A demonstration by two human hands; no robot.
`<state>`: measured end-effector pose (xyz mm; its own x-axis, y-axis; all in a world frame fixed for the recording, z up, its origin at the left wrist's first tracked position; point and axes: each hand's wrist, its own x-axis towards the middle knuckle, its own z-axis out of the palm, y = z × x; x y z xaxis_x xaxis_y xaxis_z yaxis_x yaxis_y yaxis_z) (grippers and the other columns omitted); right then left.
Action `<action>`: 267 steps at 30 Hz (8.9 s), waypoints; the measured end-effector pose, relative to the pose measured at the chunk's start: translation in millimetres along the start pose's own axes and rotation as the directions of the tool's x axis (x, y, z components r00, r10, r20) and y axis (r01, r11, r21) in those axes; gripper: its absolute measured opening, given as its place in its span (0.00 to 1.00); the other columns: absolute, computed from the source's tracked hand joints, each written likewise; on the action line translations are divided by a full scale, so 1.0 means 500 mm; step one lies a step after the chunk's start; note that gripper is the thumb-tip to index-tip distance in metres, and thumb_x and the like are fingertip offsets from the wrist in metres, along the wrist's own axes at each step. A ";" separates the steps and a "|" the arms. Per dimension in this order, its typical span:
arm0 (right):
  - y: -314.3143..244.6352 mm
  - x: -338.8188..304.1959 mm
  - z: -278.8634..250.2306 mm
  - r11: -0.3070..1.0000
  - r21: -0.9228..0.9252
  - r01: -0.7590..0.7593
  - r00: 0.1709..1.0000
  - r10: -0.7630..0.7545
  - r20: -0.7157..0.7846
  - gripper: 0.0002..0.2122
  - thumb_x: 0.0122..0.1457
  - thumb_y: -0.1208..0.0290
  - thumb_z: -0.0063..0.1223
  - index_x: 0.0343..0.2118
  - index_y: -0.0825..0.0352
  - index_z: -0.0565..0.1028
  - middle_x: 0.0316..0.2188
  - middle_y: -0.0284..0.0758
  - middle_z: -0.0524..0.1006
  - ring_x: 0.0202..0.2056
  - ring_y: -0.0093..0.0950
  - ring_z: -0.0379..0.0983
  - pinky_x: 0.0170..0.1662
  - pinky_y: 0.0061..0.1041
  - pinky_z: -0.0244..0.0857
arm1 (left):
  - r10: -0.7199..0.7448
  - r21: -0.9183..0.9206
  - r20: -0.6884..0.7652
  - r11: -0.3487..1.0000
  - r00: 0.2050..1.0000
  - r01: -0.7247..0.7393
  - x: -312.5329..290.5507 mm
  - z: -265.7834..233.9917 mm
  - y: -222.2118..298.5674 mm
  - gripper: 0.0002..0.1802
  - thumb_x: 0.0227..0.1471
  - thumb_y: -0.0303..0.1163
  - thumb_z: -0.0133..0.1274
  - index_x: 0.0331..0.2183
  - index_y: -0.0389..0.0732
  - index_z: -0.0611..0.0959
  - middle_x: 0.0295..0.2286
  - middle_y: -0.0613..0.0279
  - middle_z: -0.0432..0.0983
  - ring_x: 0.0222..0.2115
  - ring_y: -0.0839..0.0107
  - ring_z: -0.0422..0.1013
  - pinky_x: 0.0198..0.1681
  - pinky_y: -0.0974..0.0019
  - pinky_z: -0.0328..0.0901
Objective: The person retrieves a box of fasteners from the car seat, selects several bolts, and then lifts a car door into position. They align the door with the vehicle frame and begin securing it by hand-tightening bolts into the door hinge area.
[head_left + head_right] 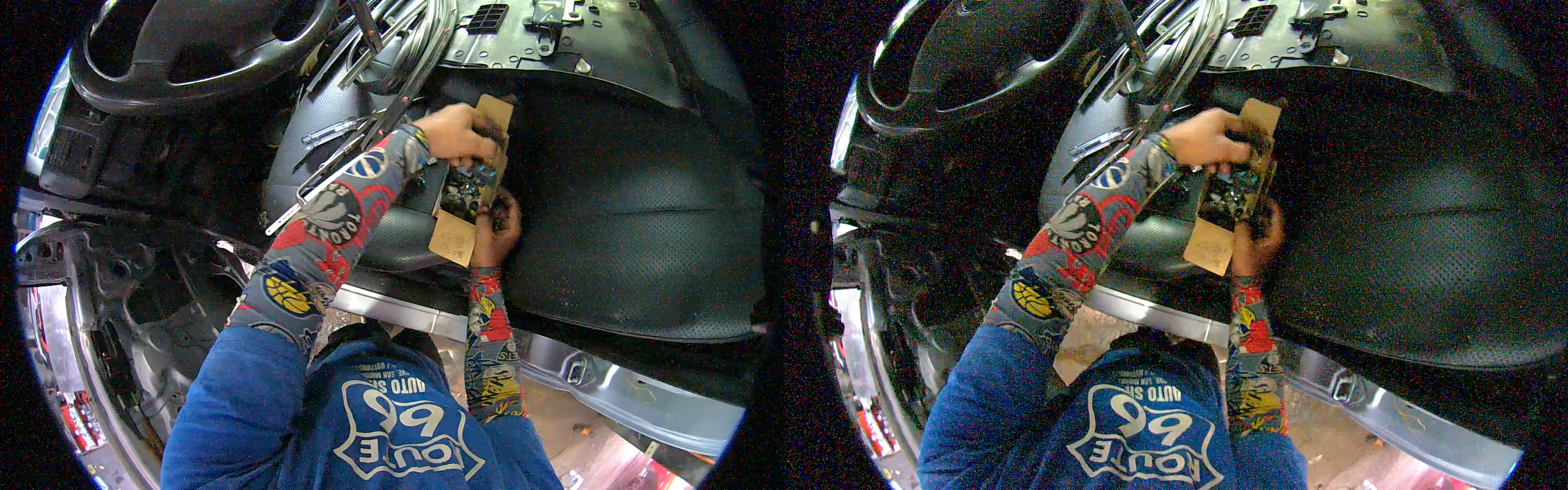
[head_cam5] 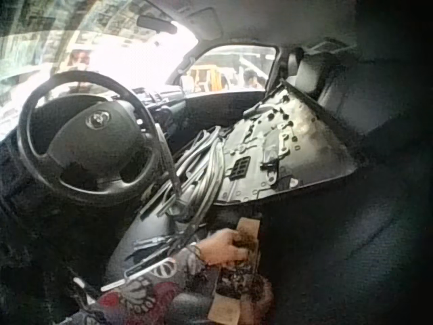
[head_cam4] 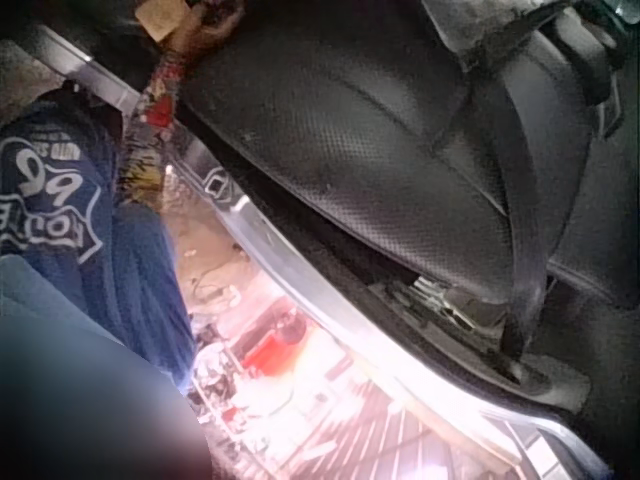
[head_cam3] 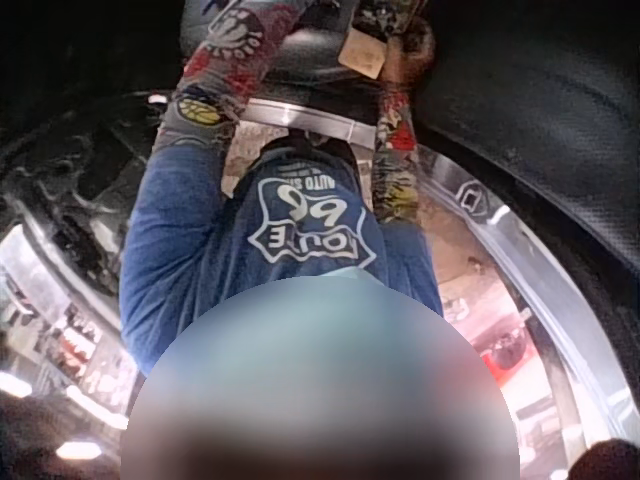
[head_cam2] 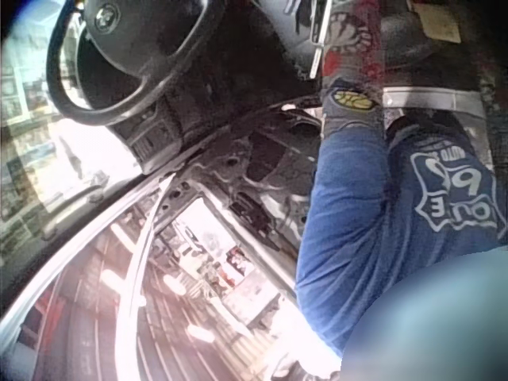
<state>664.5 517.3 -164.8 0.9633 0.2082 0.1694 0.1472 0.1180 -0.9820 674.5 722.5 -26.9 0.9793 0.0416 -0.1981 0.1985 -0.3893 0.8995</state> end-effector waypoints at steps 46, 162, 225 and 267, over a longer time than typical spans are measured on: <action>-0.012 0.012 0.004 0.996 0.049 0.075 0.996 -0.078 0.053 0.25 0.55 0.81 0.45 0.59 0.73 0.66 0.43 0.40 0.77 0.41 0.26 0.75 0.47 0.27 0.70 | -0.127 0.479 -0.356 0.826 0.926 0.297 -0.093 -0.043 -0.025 0.21 0.43 0.46 0.56 0.29 0.36 0.87 0.25 0.44 0.81 0.28 0.53 0.79 0.36 0.54 0.72; 0.007 0.027 0.003 0.999 0.034 0.014 1.000 -0.014 0.005 0.17 0.68 0.63 0.37 0.44 0.70 0.76 0.40 0.34 0.76 0.42 0.26 0.71 0.48 0.26 0.65 | 0.337 0.926 0.088 0.319 0.937 -0.202 0.008 0.034 -0.040 0.12 0.37 0.42 0.63 0.26 0.46 0.87 0.31 0.56 0.82 0.41 0.54 0.74 0.41 0.52 0.68; 0.017 0.028 0.011 0.964 0.246 -0.104 0.993 0.113 -0.022 0.15 0.68 0.63 0.36 0.46 0.62 0.75 0.23 0.23 0.66 0.22 0.14 0.59 0.24 0.15 0.54 | 0.206 0.083 0.117 0.973 0.972 -0.216 -0.025 0.019 -0.011 0.16 0.51 0.33 0.64 0.40 0.33 0.84 0.35 0.65 0.82 0.38 0.75 0.75 0.47 0.67 0.67; -0.234 -0.158 -0.057 0.227 0.743 -0.630 0.719 0.531 0.448 0.13 0.64 0.71 0.43 0.49 0.67 0.72 0.37 0.37 0.75 0.34 0.30 0.72 0.35 0.27 0.72 | 0.262 0.954 0.062 0.267 0.963 -0.134 -0.030 0.087 -0.034 0.15 0.33 0.43 0.65 0.27 0.46 0.86 0.30 0.62 0.80 0.45 0.54 0.71 0.46 0.48 0.63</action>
<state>577.6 459.4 -65.4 0.6703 0.6473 -0.3629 -0.7404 0.6165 -0.2678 654.7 688.6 -56.1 0.9927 -0.1192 0.0204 -0.1165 -0.9876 -0.1049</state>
